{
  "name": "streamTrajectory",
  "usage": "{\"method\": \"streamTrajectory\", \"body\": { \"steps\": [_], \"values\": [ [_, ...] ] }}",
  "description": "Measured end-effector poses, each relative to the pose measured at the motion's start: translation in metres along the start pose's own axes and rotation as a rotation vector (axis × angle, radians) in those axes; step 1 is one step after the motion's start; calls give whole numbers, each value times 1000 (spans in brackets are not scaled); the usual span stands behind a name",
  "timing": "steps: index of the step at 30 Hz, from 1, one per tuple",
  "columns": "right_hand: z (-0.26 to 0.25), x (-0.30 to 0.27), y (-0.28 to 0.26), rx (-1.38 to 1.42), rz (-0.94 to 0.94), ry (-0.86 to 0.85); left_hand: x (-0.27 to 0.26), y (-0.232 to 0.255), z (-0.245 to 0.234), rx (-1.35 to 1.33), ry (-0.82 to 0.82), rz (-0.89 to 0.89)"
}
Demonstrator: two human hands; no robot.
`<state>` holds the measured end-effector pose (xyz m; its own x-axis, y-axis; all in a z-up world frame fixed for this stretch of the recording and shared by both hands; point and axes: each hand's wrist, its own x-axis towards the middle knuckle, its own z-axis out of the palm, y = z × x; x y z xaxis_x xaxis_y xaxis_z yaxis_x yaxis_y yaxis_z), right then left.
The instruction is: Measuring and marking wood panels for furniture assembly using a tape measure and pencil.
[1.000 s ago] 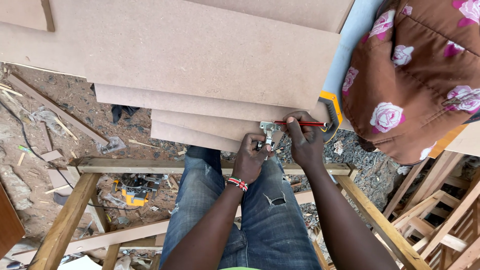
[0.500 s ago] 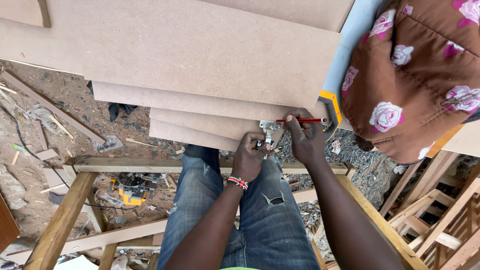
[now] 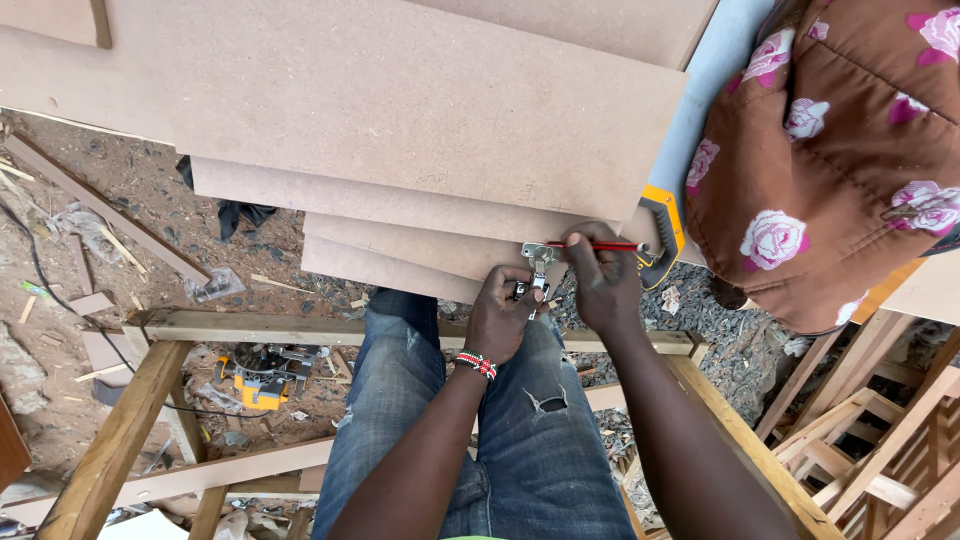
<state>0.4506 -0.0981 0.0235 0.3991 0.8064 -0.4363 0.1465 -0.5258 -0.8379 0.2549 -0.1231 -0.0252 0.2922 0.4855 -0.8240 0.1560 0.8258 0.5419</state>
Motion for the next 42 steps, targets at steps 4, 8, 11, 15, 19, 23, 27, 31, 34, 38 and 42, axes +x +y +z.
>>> {"method": "streamTrajectory", "body": {
  "steps": [4,8,11,15,19,23,27,31,34,38,42],
  "values": [
    [8,-2,0,-8,-52,-20,3,-4,11,17,-8,3],
    [-7,-11,-11,25,31,0,7,-17,6,-59,-49,26],
    [-19,-24,-22,115,107,62,2,-10,-10,-46,-100,47],
    [-26,-57,-18,79,237,95,-13,-16,-37,41,-220,67],
    [-10,-92,-10,2,409,-99,-31,-23,-45,175,-228,-39],
    [21,-106,-6,-161,451,-187,-48,-20,-33,237,-269,-37],
    [12,-93,3,-301,414,-136,-71,54,-7,192,-476,94],
    [-38,-41,34,-230,308,74,-73,82,1,170,-502,168],
    [-71,29,4,-218,280,327,-53,46,-15,27,-315,135],
    [-99,130,41,-391,366,181,-15,-27,-75,35,-30,-162],
    [-101,180,73,-420,381,215,-17,-49,-122,-33,133,-349]
  ]
}}
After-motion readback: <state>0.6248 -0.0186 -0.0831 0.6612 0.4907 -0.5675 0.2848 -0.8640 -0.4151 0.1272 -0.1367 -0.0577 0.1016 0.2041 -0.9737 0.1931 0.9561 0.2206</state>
